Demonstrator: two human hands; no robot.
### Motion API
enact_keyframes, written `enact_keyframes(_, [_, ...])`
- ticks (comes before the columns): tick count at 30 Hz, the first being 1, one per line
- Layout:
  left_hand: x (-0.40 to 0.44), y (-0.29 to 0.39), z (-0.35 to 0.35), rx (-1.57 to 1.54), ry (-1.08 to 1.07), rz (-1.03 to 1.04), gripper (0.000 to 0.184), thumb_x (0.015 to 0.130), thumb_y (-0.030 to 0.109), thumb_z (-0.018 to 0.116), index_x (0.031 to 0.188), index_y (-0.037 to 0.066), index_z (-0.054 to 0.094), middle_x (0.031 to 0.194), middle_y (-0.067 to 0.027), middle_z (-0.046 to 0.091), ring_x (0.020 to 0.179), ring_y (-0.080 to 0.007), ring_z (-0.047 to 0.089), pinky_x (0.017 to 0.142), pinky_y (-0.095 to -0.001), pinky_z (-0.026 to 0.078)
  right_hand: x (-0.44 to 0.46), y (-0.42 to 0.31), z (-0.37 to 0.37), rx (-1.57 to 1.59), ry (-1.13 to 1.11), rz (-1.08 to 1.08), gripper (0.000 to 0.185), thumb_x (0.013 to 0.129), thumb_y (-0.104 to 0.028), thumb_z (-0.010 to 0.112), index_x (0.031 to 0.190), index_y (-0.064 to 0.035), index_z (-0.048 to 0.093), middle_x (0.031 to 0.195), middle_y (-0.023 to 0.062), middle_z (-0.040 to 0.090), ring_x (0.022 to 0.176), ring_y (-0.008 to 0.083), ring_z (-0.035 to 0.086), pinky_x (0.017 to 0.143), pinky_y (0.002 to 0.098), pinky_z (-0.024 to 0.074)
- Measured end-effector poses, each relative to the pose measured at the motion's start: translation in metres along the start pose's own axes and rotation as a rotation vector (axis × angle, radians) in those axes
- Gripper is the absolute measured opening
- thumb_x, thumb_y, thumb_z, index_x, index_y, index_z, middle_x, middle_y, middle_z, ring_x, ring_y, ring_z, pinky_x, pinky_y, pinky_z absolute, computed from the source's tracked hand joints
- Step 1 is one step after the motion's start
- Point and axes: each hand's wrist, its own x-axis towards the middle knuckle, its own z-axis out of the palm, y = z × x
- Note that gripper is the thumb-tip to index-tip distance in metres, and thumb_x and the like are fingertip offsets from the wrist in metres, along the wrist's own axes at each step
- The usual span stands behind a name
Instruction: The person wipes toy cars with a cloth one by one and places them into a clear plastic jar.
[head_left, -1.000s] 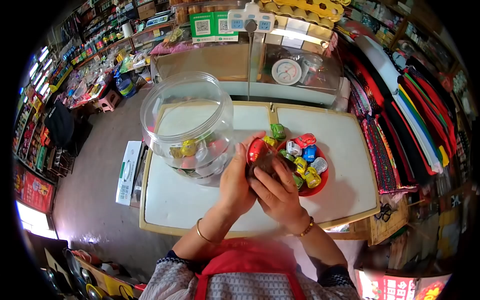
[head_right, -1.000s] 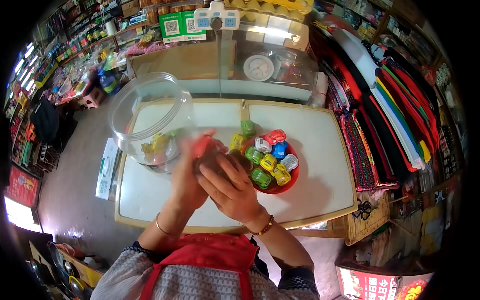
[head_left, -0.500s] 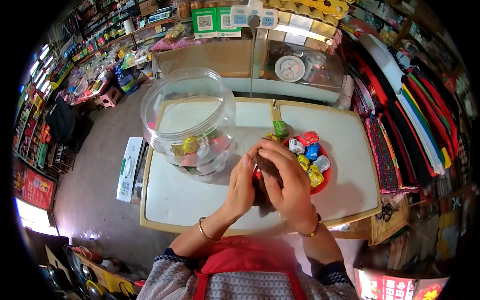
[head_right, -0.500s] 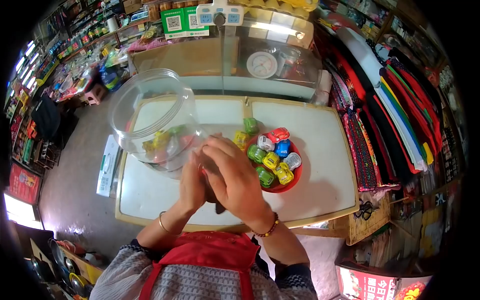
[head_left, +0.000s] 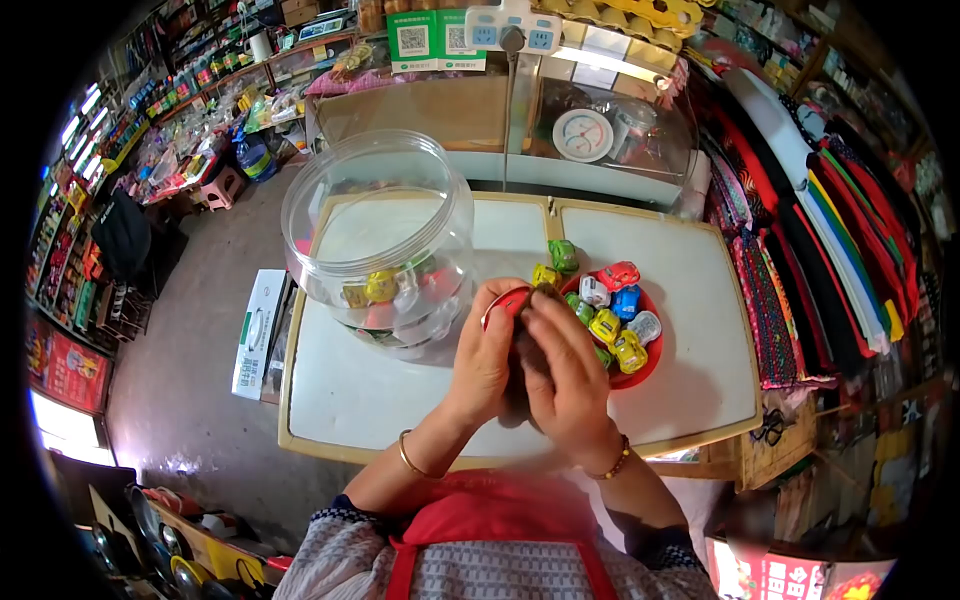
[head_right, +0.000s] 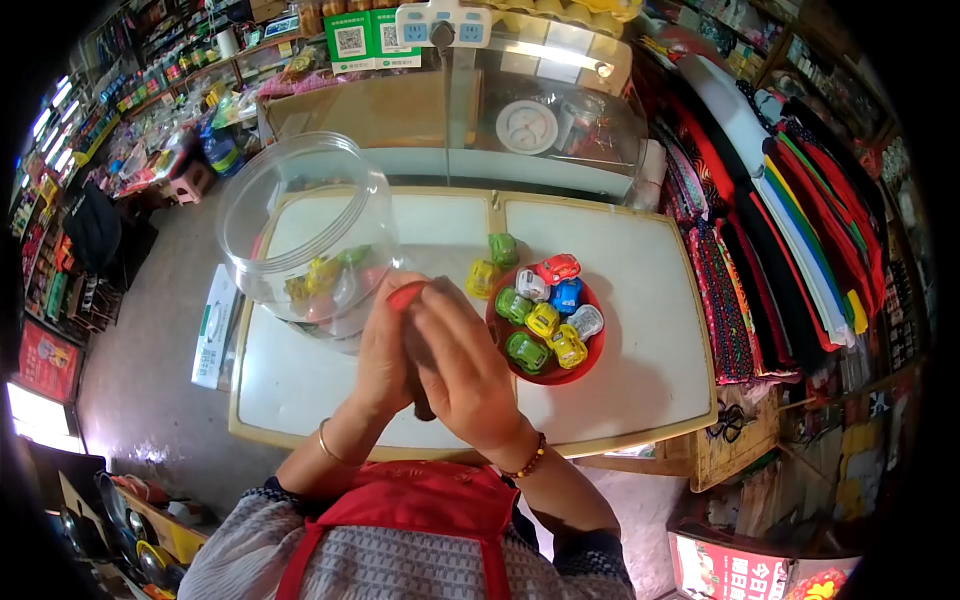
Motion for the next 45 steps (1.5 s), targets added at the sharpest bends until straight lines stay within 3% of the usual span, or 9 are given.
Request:
enact_keyframes(3, [0.002,0.012,0.011,0.133,0.082,-0.057,0.045,0.099,0.043,0.036,0.113,0.002,0.049,0.105,-0.0091,0.056,0.097,-0.0153,0.055,0.090,-0.0320,0.045,0.018,0.002,-0.011,0.185,-0.026,0.199,0.034,0.084,0.000,0.055,0.118,0.0013,0.054,0.123,0.0199,0.053,0.115,0.0345,0.052,0.096,0.0366,0.0419])
enact_keyframes(9, [0.011,0.019,0.007,-0.728,0.060,-0.368,0.061,0.092,0.058,0.039,0.117,0.004,0.052,0.116,-0.0121,0.057,0.103,-0.0244,0.058,0.092,-0.0409,0.046,0.010,0.002,-0.002,0.173,-0.034,0.127,0.036,0.085,-0.004,0.052,0.120,0.0029,0.052,0.129,0.0189,0.050,0.119,0.0324,0.049,0.100,0.0375,0.0384])
enact_keyframes(15, [0.016,0.023,0.033,-0.440,0.284,-0.192,0.081,0.085,0.074,0.028,0.118,0.003,0.052,0.114,-0.0104,0.058,0.107,-0.0225,0.055,0.094,-0.0400,0.044,-0.030,0.000,0.007,0.049,-0.030,0.042,0.047,0.080,-0.002,0.058,0.126,0.0037,0.048,0.135,0.0230,0.042,0.126,0.0426,0.040,0.103,0.0470,0.0341])
enact_keyframes(20, [0.010,0.008,0.008,-0.444,0.127,-0.301,0.067,0.091,0.063,0.033,0.118,0.004,0.052,0.103,-0.0115,0.062,0.098,-0.0249,0.059,0.087,-0.0371,0.049,-0.028,0.007,0.001,-0.080,-0.104,-0.196,0.036,0.078,-0.008,0.063,0.114,-0.0066,0.060,0.128,0.0086,0.053,0.126,0.0329,0.043,0.105,0.0540,0.0307])
enact_keyframes(27, [0.005,0.013,0.012,-0.393,0.089,-0.450,0.041,0.096,0.043,0.044,0.119,0.010,0.050,0.105,-0.0082,0.060,0.092,-0.0180,0.059,0.081,-0.0319,0.050,-0.003,0.010,-0.002,-0.250,-0.079,-0.202,0.026,0.081,-0.008,0.056,0.106,-0.0025,0.061,0.126,0.0106,0.053,0.124,0.0317,0.045,0.103,0.0535,0.0317])
enact_keyframes(31, [0.004,0.009,0.003,-0.516,0.004,-0.313,0.035,0.091,0.026,0.059,0.114,0.006,0.042,0.107,-0.0061,0.057,0.093,-0.0149,0.056,0.078,-0.0295,0.049,0.004,0.010,0.000,0.727,0.378,0.538,0.033,0.097,-0.009,0.036,0.126,0.0012,0.047,0.128,0.0150,0.050,0.123,0.0248,0.044,0.103,0.0354,0.0332])
enact_keyframes(33, [0.000,0.006,0.013,0.029,0.108,-0.030,0.040,0.087,0.014,0.063,0.118,0.004,0.040,0.112,-0.0079,0.053,0.098,-0.0146,0.054,0.083,-0.0288,0.047,0.010,0.013,0.004,1.004,0.413,0.615,0.038,0.100,-0.016,0.028,0.131,0.0018,0.041,0.131,0.0140,0.047,0.123,0.0218,0.042,0.105,0.0334,0.0304])
enact_keyframes(41, [0.019,0.075,-0.009,0.943,-0.017,0.752,0.055,0.077,0.011,0.072,0.122,-0.002,0.043,0.126,-0.0163,0.048,0.116,-0.0241,0.047,0.098,-0.0336,0.038,0.061,-0.011,0.004,0.611,0.074,0.327,0.036,0.098,-0.008,0.034,0.132,0.0032,0.039,0.127,0.0133,0.049,0.119,0.0198,0.046,0.102,0.0320,0.0329])
enact_keyframes(45, [0.044,0.120,-0.032,1.069,0.188,0.763,0.050,0.082,0.010,0.068,0.124,-0.003,0.043,0.115,-0.0159,0.055,0.102,-0.0213,0.057,0.090,-0.0308,0.044,0.121,0.002,0.031,0.626,-0.020,0.267,0.032,0.098,-0.015,0.042,0.123,0.0031,0.049,0.116,0.0137,0.058,0.112,0.0206,0.052,0.097,0.0291,0.0373])
